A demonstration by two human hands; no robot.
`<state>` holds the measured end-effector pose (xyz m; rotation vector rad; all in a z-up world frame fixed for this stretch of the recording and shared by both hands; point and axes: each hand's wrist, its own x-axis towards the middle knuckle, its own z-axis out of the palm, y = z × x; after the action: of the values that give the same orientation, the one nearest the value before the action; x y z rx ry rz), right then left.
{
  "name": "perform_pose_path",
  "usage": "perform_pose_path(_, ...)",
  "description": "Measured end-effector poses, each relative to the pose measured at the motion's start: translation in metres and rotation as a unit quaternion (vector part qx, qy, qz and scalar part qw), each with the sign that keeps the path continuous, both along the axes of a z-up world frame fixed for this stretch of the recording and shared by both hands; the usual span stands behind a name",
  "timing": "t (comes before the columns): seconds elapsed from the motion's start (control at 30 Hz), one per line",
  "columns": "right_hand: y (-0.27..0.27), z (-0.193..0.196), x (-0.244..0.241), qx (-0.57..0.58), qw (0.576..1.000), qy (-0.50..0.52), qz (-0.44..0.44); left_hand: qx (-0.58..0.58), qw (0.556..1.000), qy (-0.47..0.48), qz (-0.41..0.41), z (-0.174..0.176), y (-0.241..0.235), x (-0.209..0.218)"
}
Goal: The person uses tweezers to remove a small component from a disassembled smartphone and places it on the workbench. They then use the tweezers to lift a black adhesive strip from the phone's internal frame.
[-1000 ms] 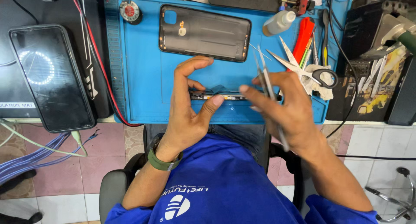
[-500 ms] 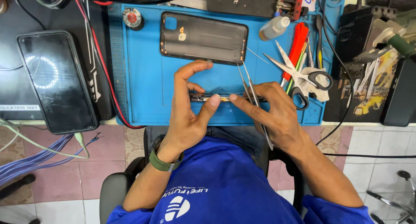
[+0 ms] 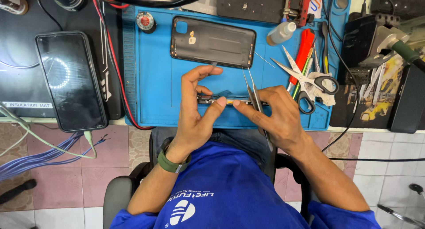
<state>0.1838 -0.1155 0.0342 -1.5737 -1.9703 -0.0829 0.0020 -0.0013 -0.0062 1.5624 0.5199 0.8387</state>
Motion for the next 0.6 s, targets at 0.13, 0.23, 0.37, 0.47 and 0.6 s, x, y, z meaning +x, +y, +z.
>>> perform_pose_path(0.13, -0.004, -0.006, -0.001, 0.02, 1.0, -0.016, -0.001, 0.023, 1.0, 0.004, 0.007, -0.004, -0.004, -0.001)
perform_pose_path(0.23, -0.005, -0.011, -0.002, 0.048, 0.998, -0.027, -0.003, 0.045, 0.999, -0.006, 0.015, -0.005, -0.005, 0.001)
perform_pose_path(0.37, -0.007, -0.014, -0.002, 0.041, 0.999, 0.005, -0.019, 0.047, 0.999, -0.014, 0.019, -0.004, -0.006, 0.002)
perform_pose_path(0.47, -0.008, -0.015, -0.004, 0.047, 0.999, 0.013, -0.023, 0.026, 0.999, -0.013, 0.015, -0.006, -0.007, -0.001)
perform_pose_path(0.6, -0.006, -0.009, -0.005, 0.054, 0.998, -0.017, -0.015, 0.026, 0.999, -0.004, 0.019, -0.007, -0.008, -0.001)
